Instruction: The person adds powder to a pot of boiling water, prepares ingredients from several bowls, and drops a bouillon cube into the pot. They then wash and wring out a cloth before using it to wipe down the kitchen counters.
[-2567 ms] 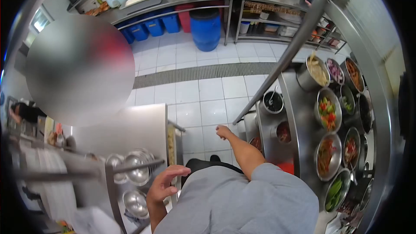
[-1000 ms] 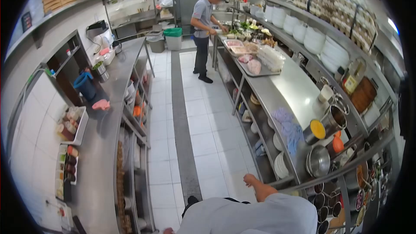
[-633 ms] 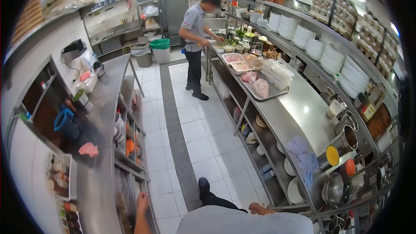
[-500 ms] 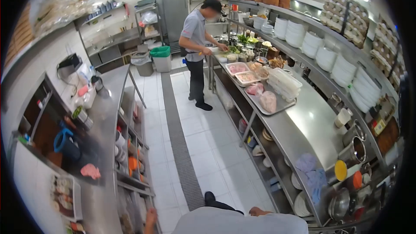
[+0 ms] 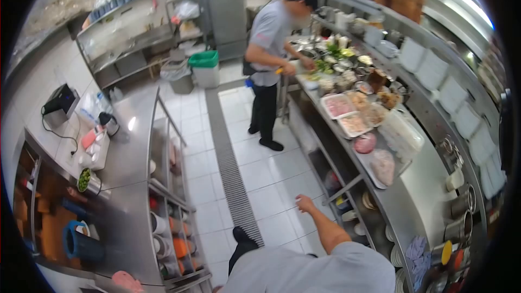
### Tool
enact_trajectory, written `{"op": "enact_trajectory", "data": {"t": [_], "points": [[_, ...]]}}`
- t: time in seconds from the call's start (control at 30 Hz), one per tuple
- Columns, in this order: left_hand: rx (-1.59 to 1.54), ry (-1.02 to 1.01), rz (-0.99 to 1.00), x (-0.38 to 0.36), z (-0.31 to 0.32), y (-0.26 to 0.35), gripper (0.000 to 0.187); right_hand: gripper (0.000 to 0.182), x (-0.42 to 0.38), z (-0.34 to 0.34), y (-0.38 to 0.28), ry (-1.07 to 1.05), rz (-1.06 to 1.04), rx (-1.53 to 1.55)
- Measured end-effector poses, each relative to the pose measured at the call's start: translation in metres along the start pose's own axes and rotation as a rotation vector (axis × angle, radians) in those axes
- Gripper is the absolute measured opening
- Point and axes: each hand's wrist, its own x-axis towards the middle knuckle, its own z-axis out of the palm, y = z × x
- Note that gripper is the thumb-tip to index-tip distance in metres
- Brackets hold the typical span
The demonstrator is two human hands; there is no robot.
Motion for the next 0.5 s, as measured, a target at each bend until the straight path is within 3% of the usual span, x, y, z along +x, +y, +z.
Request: {"op": "enact_trajectory", "data": {"t": [0.1,0.13,0.17,0.23,0.27,0.3,0.43,0.5], "points": [[0.059,-0.041,0.072,0.078,-0.057,0.059,0.033,0.032,0.024,0.007,0.003,-0.057,0.155,-0.012],[0.095,-0.04,0.126,0.11,-0.081,0.088,0.033,0.03,0.034,0.01,0.011,-0.173,0.264,-0.034],[0.124,-0.032,0.188,0.141,-0.107,0.12,0.034,0.028,0.053,0.016,0.028,-0.295,0.368,-0.068],[-0.004,0.017,0.286,0.206,-0.152,0.203,0.037,0.023,0.105,0.038,0.115,-0.536,0.365,-0.179],[0.12,0.108,0.262,0.19,-0.172,0.29,0.036,0.018,0.078,0.033,0.068,-0.4,0.492,-0.065],[-0.012,0.11,0.404,0.234,-0.189,0.322,0.033,0.014,0.053,0.029,0.032,-0.244,0.599,0.058],[0.094,0.112,0.565,0.315,-0.259,0.513,0.034,0.013,0.076,0.041,-0.027,-0.227,0.632,0.162],[0.145,0.157,0.594,0.341,-0.28,0.587,0.033,0.013,0.13,0.054,-0.002,-0.312,0.651,0.302]]}}
